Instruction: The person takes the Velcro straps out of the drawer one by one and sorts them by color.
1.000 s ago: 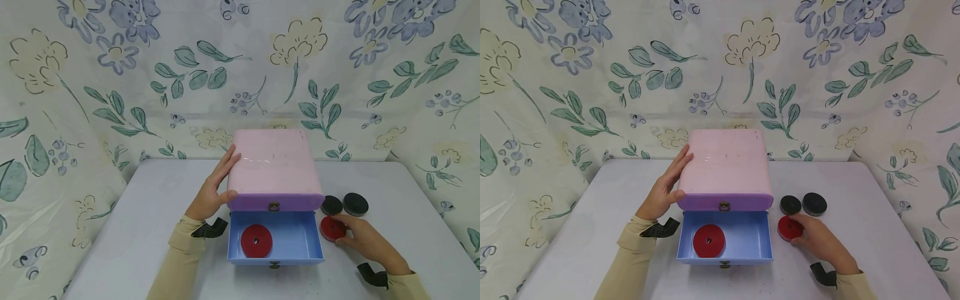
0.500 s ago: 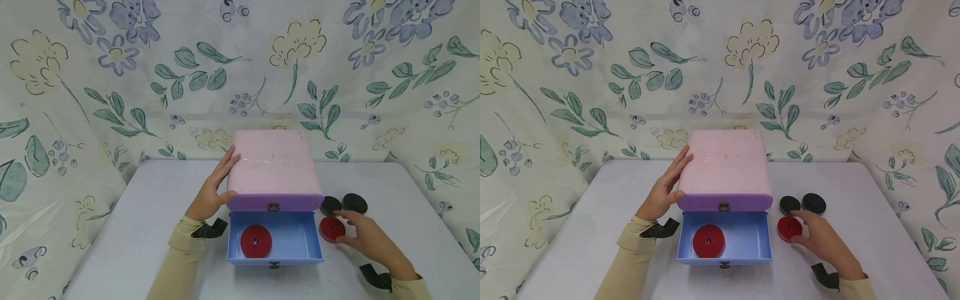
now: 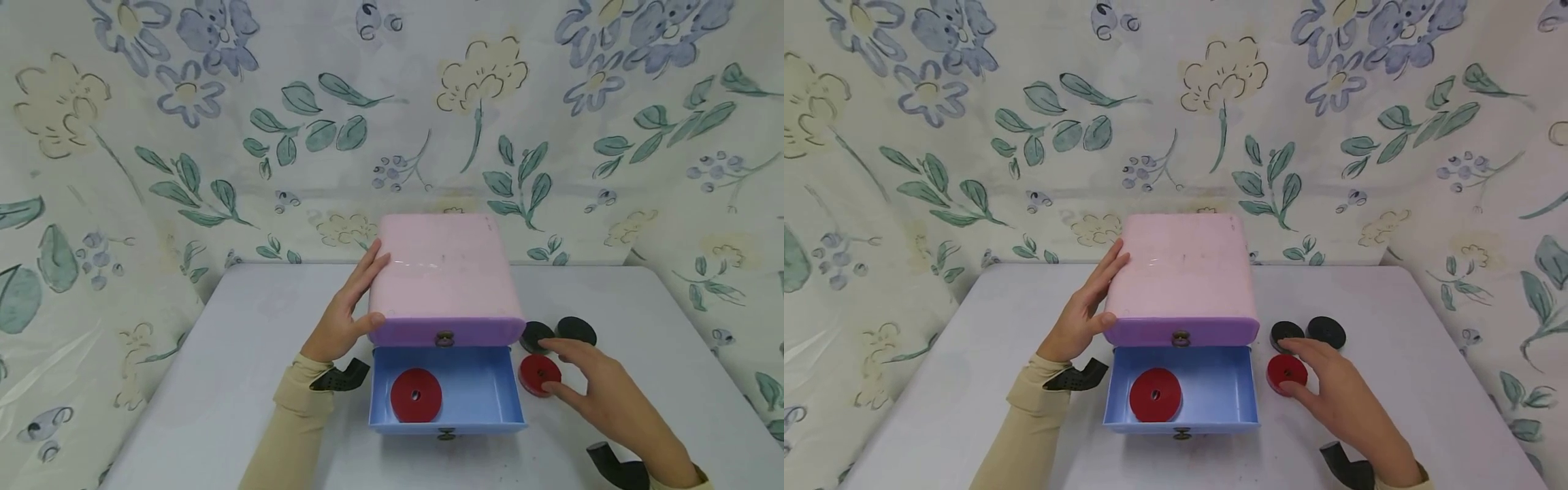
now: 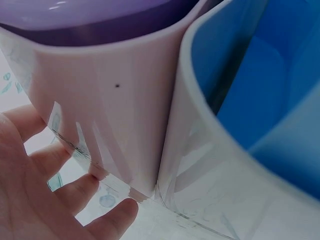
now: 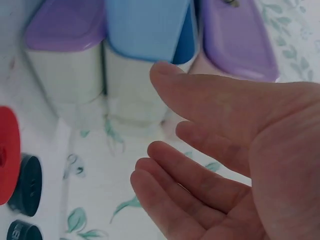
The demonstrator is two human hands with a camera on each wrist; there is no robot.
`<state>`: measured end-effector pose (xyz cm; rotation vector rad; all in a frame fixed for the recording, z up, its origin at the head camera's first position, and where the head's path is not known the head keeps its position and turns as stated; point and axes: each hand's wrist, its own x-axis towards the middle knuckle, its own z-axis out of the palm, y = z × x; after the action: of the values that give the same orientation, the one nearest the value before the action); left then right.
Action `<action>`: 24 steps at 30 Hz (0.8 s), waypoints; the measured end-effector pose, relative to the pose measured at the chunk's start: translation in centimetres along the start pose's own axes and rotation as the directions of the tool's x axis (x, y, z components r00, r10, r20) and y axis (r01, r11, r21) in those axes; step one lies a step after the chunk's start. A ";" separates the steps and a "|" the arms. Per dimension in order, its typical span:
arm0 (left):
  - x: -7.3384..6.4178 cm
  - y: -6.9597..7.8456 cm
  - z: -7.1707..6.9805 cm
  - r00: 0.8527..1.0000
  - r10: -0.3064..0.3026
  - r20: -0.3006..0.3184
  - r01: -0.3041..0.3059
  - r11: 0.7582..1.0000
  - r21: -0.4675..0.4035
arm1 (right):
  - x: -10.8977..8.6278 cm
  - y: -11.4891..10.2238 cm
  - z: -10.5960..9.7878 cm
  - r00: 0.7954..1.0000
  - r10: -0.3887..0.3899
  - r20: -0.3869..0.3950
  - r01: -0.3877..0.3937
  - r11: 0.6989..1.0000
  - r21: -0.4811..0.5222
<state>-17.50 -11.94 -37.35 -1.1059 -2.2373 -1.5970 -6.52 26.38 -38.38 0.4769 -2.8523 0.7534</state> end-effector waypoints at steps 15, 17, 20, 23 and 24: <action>0.1 0.0 0.0 1.000 0.008 -0.001 -0.008 1.000 -0.008 | 0.1 -3.6 0.1 0.988 -0.138 -0.068 0.141 0.989 0.044; 0.1 0.0 0.0 1.000 0.006 0.000 -0.006 1.000 -0.010 | 0.3 -4.1 0.2 0.991 -0.123 -0.045 0.125 0.990 0.063; 0.1 -0.1 0.1 1.000 0.002 -0.002 -0.002 1.000 -0.010 | 0.6 -4.8 0.4 0.992 -0.120 -0.031 0.122 0.989 0.083; 0.1 -0.1 0.1 1.000 0.000 -0.004 0.000 1.000 -0.006 | 0.8 -5.3 0.8 0.988 -0.152 -0.029 0.154 0.984 0.093; 0.1 -0.1 0.1 1.000 -0.001 -0.004 0.001 1.000 -0.005 | 0.9 -5.5 0.9 0.985 -0.169 -0.031 0.172 0.981 0.095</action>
<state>-17.59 -11.84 -37.43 -1.1018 -2.2330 -1.6051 -5.52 21.18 -36.52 0.7115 -2.7194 0.8621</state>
